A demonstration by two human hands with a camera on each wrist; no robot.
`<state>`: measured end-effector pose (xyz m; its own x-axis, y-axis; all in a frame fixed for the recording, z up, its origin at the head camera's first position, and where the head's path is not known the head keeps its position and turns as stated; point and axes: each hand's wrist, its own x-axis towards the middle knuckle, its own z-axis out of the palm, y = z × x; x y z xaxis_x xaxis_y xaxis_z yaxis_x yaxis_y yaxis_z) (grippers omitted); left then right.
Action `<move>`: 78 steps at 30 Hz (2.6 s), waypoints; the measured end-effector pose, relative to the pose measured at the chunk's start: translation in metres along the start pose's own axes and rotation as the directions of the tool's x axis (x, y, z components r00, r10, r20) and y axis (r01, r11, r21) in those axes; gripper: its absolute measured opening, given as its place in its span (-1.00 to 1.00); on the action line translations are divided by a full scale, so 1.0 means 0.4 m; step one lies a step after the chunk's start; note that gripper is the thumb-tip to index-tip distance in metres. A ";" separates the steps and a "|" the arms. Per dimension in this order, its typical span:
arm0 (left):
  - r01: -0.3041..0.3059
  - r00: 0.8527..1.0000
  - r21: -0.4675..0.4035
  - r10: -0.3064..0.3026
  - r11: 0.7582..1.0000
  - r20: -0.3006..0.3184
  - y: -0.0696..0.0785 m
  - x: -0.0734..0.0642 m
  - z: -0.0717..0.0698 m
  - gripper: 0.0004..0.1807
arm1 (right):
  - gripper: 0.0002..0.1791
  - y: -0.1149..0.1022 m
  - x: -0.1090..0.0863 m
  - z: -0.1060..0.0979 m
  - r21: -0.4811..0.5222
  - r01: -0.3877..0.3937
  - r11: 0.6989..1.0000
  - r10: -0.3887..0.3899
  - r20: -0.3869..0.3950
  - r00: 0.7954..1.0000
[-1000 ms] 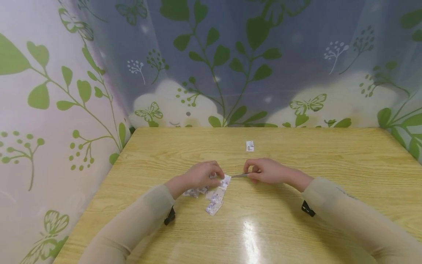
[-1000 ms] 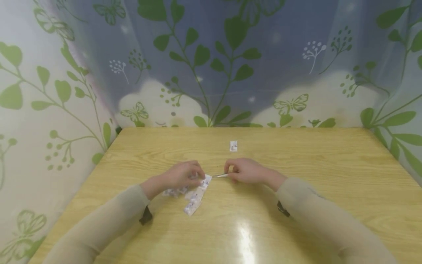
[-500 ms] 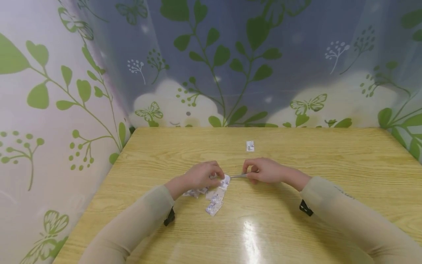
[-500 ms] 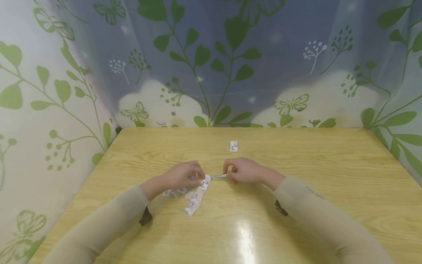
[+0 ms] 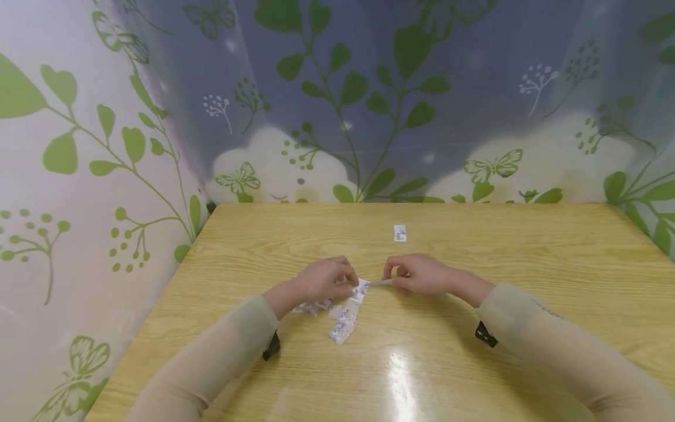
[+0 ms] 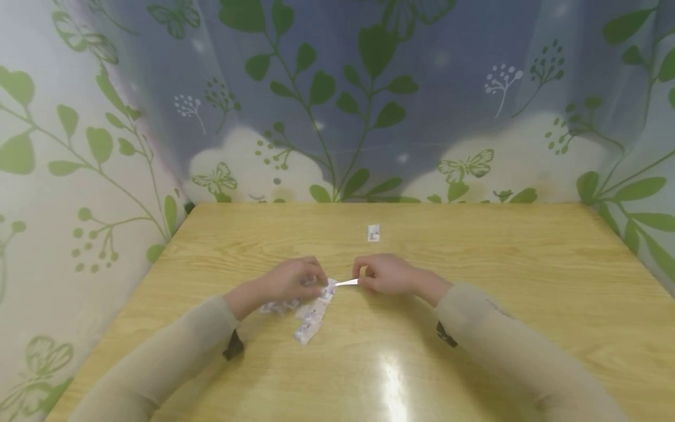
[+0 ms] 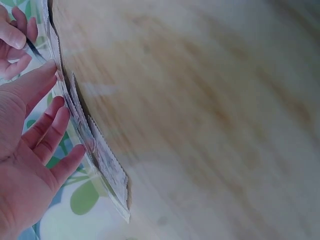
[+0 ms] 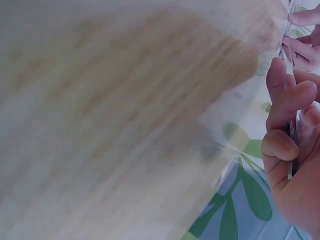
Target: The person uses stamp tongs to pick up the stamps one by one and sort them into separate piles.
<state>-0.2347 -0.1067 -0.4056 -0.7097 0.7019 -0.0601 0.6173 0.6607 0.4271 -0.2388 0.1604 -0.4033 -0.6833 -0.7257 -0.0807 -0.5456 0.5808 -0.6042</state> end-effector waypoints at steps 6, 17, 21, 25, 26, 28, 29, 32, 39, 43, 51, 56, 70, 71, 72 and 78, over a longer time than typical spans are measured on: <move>-0.006 1.000 -0.001 0.006 1.000 -0.004 0.000 -0.002 0.002 -0.77 | -0.94 0.005 -0.006 -0.019 0.000 -0.050 0.999 0.050 0.007 0.999; 0.007 1.000 -0.004 -0.007 1.000 -0.001 0.004 0.000 -0.004 -0.77 | -0.93 -0.007 0.004 -0.017 0.057 -0.046 0.997 0.045 0.020 0.999; 0.008 1.000 0.001 -0.008 1.000 0.002 0.000 0.001 0.001 -0.77 | -0.93 -0.003 0.008 -0.009 0.051 -0.042 0.998 0.042 0.006 0.999; 0.008 1.000 0.014 -0.008 1.000 0.002 -0.006 0.003 0.005 -0.75 | -0.94 -0.005 0.011 -0.005 0.073 -0.040 0.997 0.038 0.024 0.999; 0.008 1.000 0.016 -0.008 1.000 0.001 -0.008 0.004 0.007 -0.75 | -0.94 -0.007 0.012 -0.005 0.086 -0.044 0.995 0.041 0.031 0.999; 0.007 1.000 0.019 -0.007 1.000 -0.002 -0.009 0.004 0.008 -0.75 | -0.94 -0.012 0.012 -0.005 0.110 -0.042 0.993 0.037 0.046 0.998; 0.007 1.000 0.017 -0.007 1.000 -0.004 -0.008 0.004 0.007 -0.75 | -0.94 -0.015 0.012 -0.005 0.120 -0.042 0.992 0.036 0.050 0.998; 0.006 1.000 0.018 -0.006 1.000 -0.007 -0.006 0.003 0.006 -0.76 | -0.94 -0.019 0.012 -0.004 0.121 -0.039 0.992 0.033 0.053 0.998; 0.019 1.000 0.011 -0.019 1.000 -0.004 -0.003 0.003 0.007 -0.75 | -0.92 -0.015 0.013 0.001 0.026 0.006 1.000 -0.006 0.012 1.000; 0.025 1.000 0.005 -0.025 1.000 -0.001 -0.002 0.003 0.009 -0.75 | -0.94 -0.009 0.013 0.004 0.014 0.035 0.999 -0.035 0.002 0.999; 0.005 1.000 -0.046 -0.006 0.999 -0.025 -0.004 0.001 0.001 -0.75 | -0.96 0.015 -0.007 -0.022 -0.002 0.031 1.000 -0.031 -0.062 0.998; 0.010 1.000 -0.056 -0.011 0.998 -0.020 0.002 0.004 -0.008 -0.76 | -0.92 0.025 -0.055 -0.077 0.035 -0.009 0.999 0.012 -0.075 0.997; -0.133 0.991 -0.060 0.131 0.989 -0.037 0.092 0.077 0.020 -0.80 | -0.96 0.057 -0.149 -0.077 0.126 0.010 0.992 -0.012 0.013 1.000; -0.138 0.990 -0.054 0.137 0.989 -0.027 0.094 0.083 0.024 -0.80 | -0.96 0.061 -0.147 -0.072 0.122 0.019 0.992 -0.021 0.010 1.000; -0.143 0.990 -0.042 0.142 0.989 -0.017 0.095 0.088 0.027 -0.80 | -0.95 0.064 -0.144 -0.067 0.109 0.030 0.994 -0.031 0.005 1.000; -0.133 0.991 0.018 0.132 0.991 0.036 0.096 0.109 0.041 -0.76 | -0.91 0.071 -0.132 -0.060 0.069 0.041 0.997 -0.041 0.000 0.999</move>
<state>-0.2364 -0.0462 -0.4065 -0.6093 0.7922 -0.0361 0.7120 0.5665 0.4148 -0.2300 0.2240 -0.3972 -0.6605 -0.7488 -0.0554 -0.5385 0.5238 -0.6601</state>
